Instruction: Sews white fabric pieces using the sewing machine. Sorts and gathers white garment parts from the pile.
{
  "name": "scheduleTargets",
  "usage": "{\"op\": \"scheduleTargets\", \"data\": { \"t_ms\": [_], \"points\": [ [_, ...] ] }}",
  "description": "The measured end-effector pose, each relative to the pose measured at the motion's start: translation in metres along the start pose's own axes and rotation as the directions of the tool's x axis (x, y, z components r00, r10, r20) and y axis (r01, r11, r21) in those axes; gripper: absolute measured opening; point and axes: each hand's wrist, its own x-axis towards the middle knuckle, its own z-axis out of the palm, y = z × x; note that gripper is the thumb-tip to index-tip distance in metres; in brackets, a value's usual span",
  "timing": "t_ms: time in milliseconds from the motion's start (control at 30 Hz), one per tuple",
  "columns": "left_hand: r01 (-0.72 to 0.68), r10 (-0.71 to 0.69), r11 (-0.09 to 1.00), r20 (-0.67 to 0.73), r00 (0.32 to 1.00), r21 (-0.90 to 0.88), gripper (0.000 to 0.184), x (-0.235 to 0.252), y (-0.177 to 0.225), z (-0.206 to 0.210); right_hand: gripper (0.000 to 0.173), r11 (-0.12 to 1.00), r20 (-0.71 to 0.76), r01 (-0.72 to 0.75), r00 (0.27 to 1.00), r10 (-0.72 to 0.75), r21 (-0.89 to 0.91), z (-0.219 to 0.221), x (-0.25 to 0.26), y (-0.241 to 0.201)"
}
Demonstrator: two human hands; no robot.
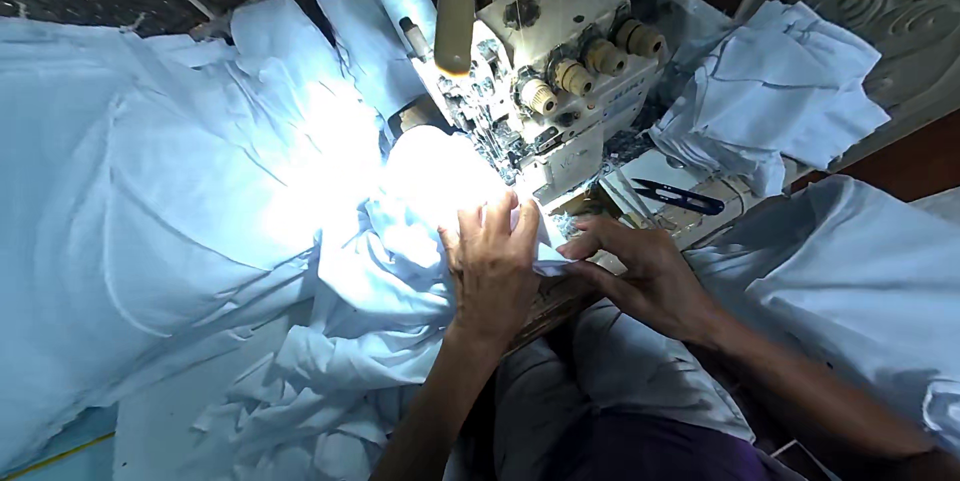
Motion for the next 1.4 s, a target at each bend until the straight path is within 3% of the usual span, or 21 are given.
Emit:
{"op": "scheduleTargets", "data": {
  "t_ms": [400, 567, 767, 933, 1100, 1267, 1400],
  "points": [
    [0.019, -0.020, 1.000, 0.102, 0.995, 0.012, 0.032, 0.012, -0.005, -0.007, 0.007, 0.970, -0.046, 0.130, 0.989, -0.142, -0.206, 0.016, 0.027, 0.014],
    [0.002, -0.004, 0.998, 0.033, 0.999, 0.067, 0.030, 0.003, -0.002, -0.008, 0.006, 0.906, -0.095, 0.179, 0.968, -0.232, -0.384, 0.028, 0.031, 0.019],
    [-0.033, 0.032, 0.998, 0.018, 0.999, 0.051, 0.021, -0.014, 0.003, -0.020, 0.006, 0.884, -0.118, 0.195, 0.956, -0.267, -0.425, 0.033, 0.027, 0.017],
    [0.013, -0.013, 1.000, 0.052, 0.999, 0.008, 0.021, 0.000, -0.010, -0.018, 0.007, 0.833, -0.103, 0.201, 0.950, -0.293, -0.515, 0.036, 0.039, 0.019],
    [0.106, -0.106, 0.994, 0.078, 0.991, 0.011, 0.017, 0.013, -0.029, -0.006, 0.010, 0.767, -0.103, 0.157, 0.955, -0.279, -0.622, 0.047, 0.042, 0.018],
    [0.212, -0.216, 0.976, 0.123, 0.969, 0.039, 0.024, 0.014, -0.039, -0.002, 0.010, 0.776, -0.077, 0.170, 0.959, -0.271, -0.608, 0.041, 0.015, 0.011],
    [0.259, -0.265, 0.964, 0.117, 0.957, 0.067, 0.030, 0.012, -0.040, -0.003, 0.015, 0.776, -0.093, -0.021, 0.995, -0.048, -0.630, 0.010, -0.014, 0.026]
  ]
}}
